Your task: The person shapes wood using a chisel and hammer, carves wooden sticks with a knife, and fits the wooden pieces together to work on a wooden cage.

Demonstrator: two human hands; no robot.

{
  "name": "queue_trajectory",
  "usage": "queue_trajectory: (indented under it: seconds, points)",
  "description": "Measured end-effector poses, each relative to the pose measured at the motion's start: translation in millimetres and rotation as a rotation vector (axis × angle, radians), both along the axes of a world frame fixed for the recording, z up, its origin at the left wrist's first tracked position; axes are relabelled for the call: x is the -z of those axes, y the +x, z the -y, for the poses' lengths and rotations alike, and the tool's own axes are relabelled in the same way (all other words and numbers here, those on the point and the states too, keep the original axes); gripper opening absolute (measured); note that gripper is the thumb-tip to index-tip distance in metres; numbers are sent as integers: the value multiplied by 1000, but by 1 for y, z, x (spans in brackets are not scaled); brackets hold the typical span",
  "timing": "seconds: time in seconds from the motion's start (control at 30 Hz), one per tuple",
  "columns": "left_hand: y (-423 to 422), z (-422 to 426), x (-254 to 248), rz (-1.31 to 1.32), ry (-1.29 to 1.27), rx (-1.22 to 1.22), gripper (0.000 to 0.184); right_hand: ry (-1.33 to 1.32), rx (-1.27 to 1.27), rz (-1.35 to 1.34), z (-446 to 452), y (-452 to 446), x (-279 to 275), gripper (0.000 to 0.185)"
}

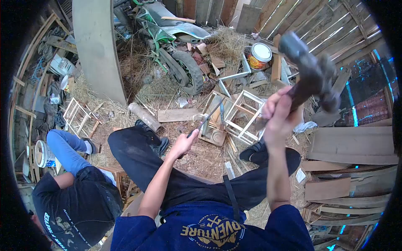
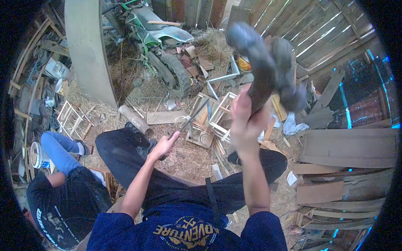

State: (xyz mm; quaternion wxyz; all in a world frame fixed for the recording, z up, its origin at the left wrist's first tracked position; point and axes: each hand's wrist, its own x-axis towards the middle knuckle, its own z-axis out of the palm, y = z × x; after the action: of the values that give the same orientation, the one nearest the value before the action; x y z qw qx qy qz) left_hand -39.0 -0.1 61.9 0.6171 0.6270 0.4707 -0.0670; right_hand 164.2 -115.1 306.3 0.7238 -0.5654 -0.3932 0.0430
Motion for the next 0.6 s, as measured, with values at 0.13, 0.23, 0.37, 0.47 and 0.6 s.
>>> queue_trajectory:
  seconds: [0.13, 0.23, 0.37, 0.47, 0.6]
  points:
    - [3, -7, 9, 6, 50, 18, 71, -144, 52, 127, -2, 4, 164, 34]
    - [7, -6, -7, 10, 80, 51, 67, -1119, -38, 247, 11, 9, 249, 40]
    - [-1, -5, 16, -5, 129, 72, 76, -869, 140, -116, -5, 11, 229, 38]
    - [4, -5, 33, -3, 163, 80, 76, -850, 15, -328, 6, 24, 197, 40]
    - [13, -5, 24, -6, 45, 161, 67, -770, -57, -432, 25, 14, 146, 33]
